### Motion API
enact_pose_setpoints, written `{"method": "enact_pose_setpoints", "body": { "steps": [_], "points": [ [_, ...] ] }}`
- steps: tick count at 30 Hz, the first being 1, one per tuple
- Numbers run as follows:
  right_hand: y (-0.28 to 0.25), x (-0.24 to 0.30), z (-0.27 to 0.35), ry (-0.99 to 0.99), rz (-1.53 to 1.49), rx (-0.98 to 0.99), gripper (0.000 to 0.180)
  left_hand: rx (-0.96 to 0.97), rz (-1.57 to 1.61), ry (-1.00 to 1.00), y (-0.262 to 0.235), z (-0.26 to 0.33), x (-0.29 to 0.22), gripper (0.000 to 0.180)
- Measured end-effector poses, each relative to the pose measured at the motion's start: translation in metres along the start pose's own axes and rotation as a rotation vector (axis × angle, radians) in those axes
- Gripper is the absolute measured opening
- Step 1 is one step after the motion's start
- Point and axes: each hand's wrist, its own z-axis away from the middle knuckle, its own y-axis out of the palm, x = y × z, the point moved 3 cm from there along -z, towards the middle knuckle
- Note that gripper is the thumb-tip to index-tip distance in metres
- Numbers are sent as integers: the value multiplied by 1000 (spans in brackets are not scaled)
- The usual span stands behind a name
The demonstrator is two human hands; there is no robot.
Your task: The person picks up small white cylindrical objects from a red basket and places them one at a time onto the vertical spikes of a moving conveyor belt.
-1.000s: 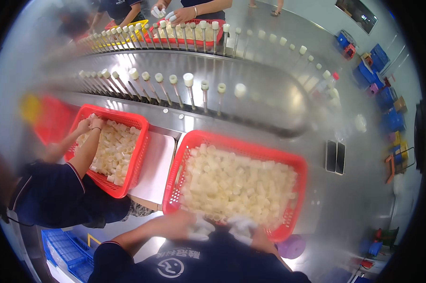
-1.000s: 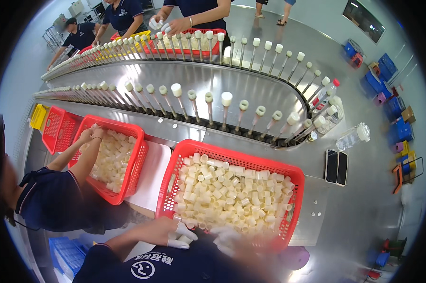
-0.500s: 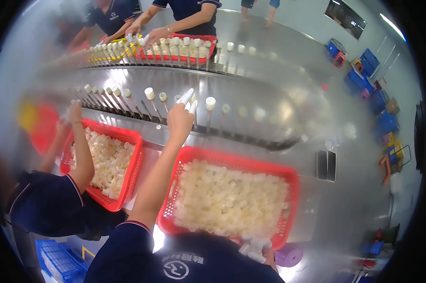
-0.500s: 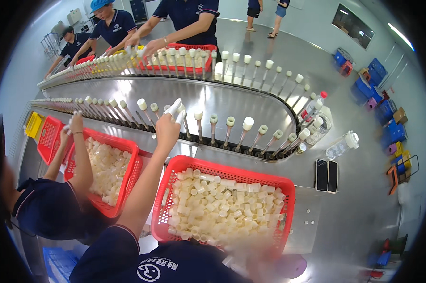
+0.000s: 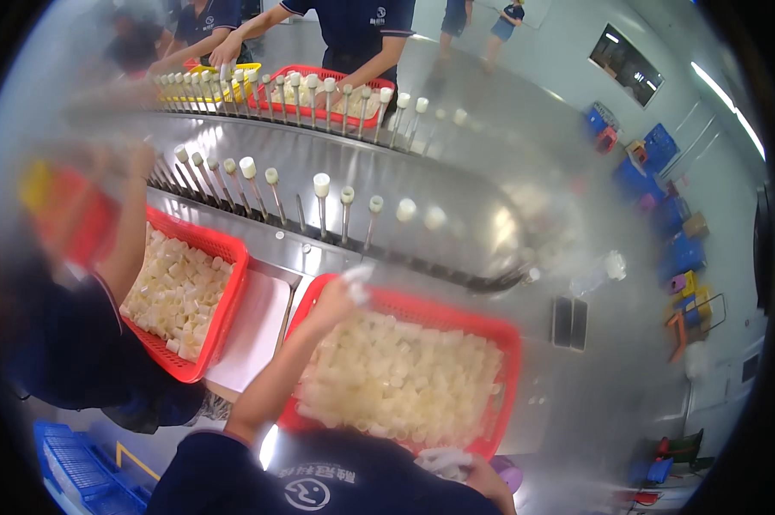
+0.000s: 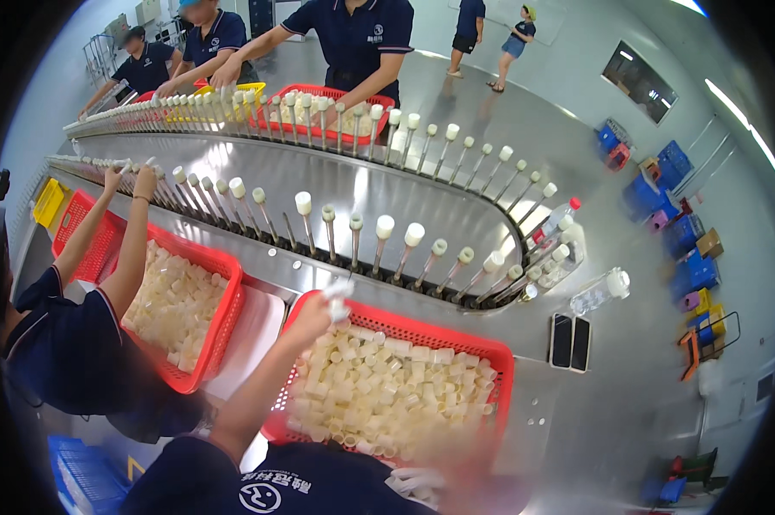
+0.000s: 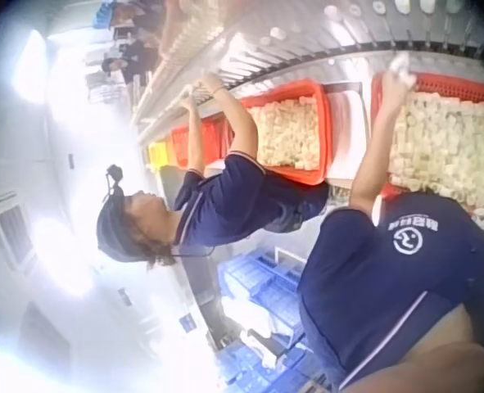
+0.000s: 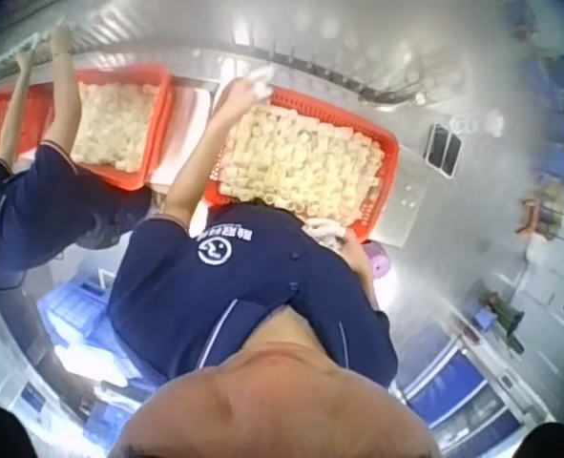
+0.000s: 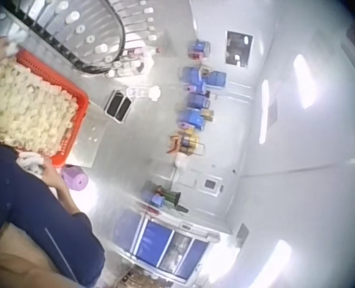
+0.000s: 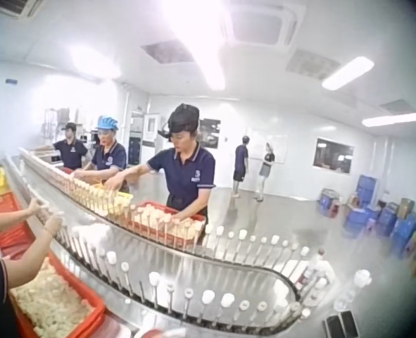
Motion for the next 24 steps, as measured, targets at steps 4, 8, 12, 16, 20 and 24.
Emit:
{"method": "enact_pose_setpoints", "body": {
  "steps": [4,8,12,16,20,24],
  "points": [
    [-14,9,1,108,143,-206,43,-8,536,-270,-8,50,60,50],
    [6,79,-88,-286,322,-202,36,7,729,-377,-12,75,75,45],
    [17,174,-169,-545,262,-62,33,4,766,-327,-21,86,68,40],
    [21,208,-191,-481,283,-172,31,-44,693,-334,-33,105,70,42],
    [6,228,-196,-514,705,-417,25,-17,648,-400,-37,121,76,40],
    [-8,260,-207,-729,1553,-544,31,6,485,-579,-25,123,81,39]
  ]
}}
